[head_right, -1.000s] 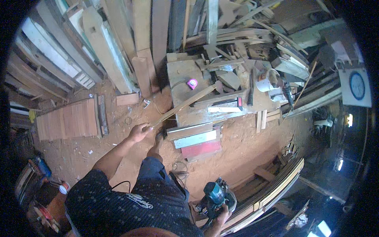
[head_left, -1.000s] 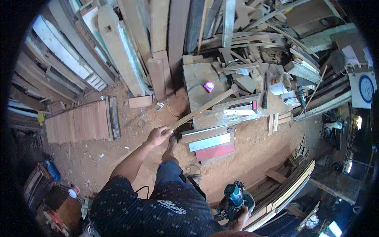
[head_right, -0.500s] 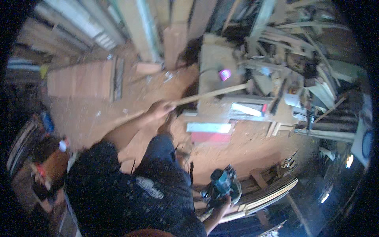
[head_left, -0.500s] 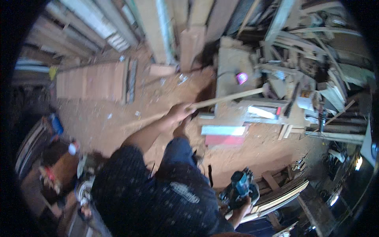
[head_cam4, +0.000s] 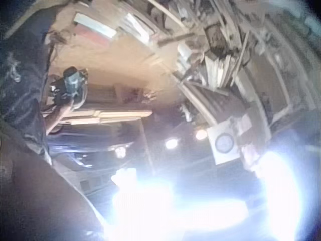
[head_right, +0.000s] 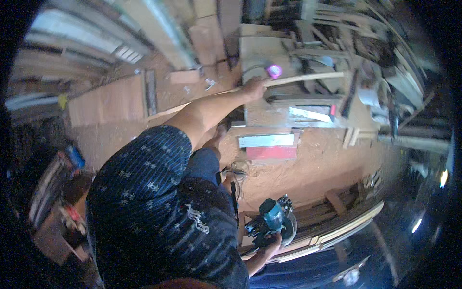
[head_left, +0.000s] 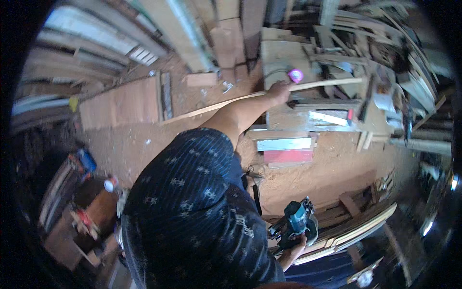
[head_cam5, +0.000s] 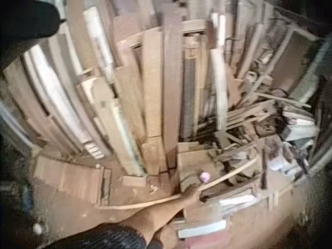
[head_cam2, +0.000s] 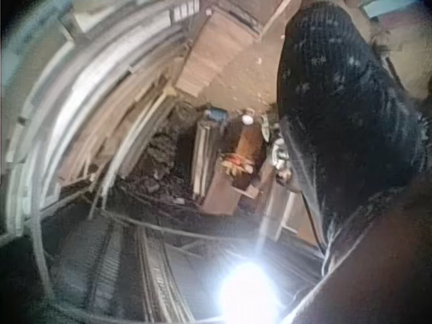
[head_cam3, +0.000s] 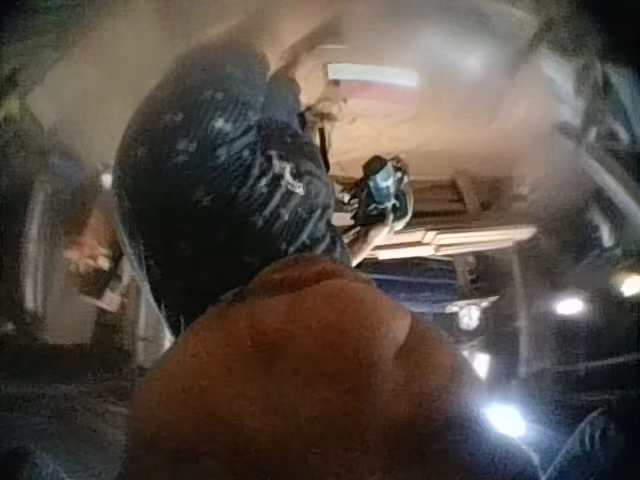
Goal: The person sits on the ground and applies a white finish to a long, thin wooden strip using a brush. After finishing the strip, the person stands up, walks through a cluttered workshop, and picks up a power sander from the floor.
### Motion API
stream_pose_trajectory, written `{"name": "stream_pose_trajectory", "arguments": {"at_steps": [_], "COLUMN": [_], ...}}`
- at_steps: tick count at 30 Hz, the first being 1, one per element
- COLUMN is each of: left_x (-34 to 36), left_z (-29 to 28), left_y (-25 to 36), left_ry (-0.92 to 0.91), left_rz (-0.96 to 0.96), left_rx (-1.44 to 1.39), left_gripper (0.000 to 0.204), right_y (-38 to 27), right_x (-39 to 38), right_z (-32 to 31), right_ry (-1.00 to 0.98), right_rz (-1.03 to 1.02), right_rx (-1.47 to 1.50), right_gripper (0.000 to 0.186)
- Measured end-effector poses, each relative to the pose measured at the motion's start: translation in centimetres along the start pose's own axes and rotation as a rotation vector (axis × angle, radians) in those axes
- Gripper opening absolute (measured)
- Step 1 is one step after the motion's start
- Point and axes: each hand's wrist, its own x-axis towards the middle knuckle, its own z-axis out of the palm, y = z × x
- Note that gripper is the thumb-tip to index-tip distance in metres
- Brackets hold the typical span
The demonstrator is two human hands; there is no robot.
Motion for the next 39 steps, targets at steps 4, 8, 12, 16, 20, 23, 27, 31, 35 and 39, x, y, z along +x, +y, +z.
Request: {"name": "stream_pose_trajectory", "arguments": {"at_steps": [4, 8, 12, 16, 20, 23, 27, 31, 35, 39], "left_x": [8.1, 13.4, 12.3, 6.2, -4.2, -12.0, -23.8, -36.6, -41.8, -39.5], "left_z": [2.9, 3.0, 2.5, 6.1, 7.4, 8.4, 10.0, 11.7, 17.4, 26.0], "left_y": [2.5, 5.5, 11.7, 4.9, 2.9, 1.0, -6.5, -9.9, -1.6, 8.9], "left_ry": [0.138, 0.236, -0.195, -0.088, -0.205, -0.450, -0.467, -0.269, -0.229, -0.363], "left_rz": [0.205, 0.221, -0.133, 0.033, -0.188, -0.438, -0.904, -0.890, -1.149, -1.124], "left_rx": [-0.031, -0.116, -0.566, -0.179, 0.034, 0.042, -0.075, 0.230, -0.098, -0.348], "left_gripper": [0.050, 0.042, 0.027, 0.045, 0.077, 0.081, 0.069, 0.078, 0.077, 0.078], "right_y": [-1.2, -0.8, 1.4, 1.5, 2.2, 1.7, 1.0, -0.4, -3.1, -7.2], "right_x": [0.1, 2.5, 4.0, 4.6, 6.3, 9.4, 14.8, 22.3, 30.8, 35.8], "right_z": [2.0, 0.9, -1.4, -2.6, -5.0, -9.4, -13.1, -17.2, -21.2, -27.0], "right_ry": [0.125, 0.090, 0.190, 0.160, 0.221, 0.243, 0.180, 0.158, 0.060, -0.033], "right_rz": [-0.101, -0.077, -0.125, -0.059, -0.103, -0.092, -0.085, -0.147, -0.195, -0.209], "right_rx": [0.106, 0.109, 0.164, 0.246, 0.343, 0.366, 0.338, 0.333, 0.303, 0.258], "right_gripper": [0.013, 0.013, 0.011, 0.005, 0.011, 0.011, 0.009, 0.020, 0.023, 0.020]}}
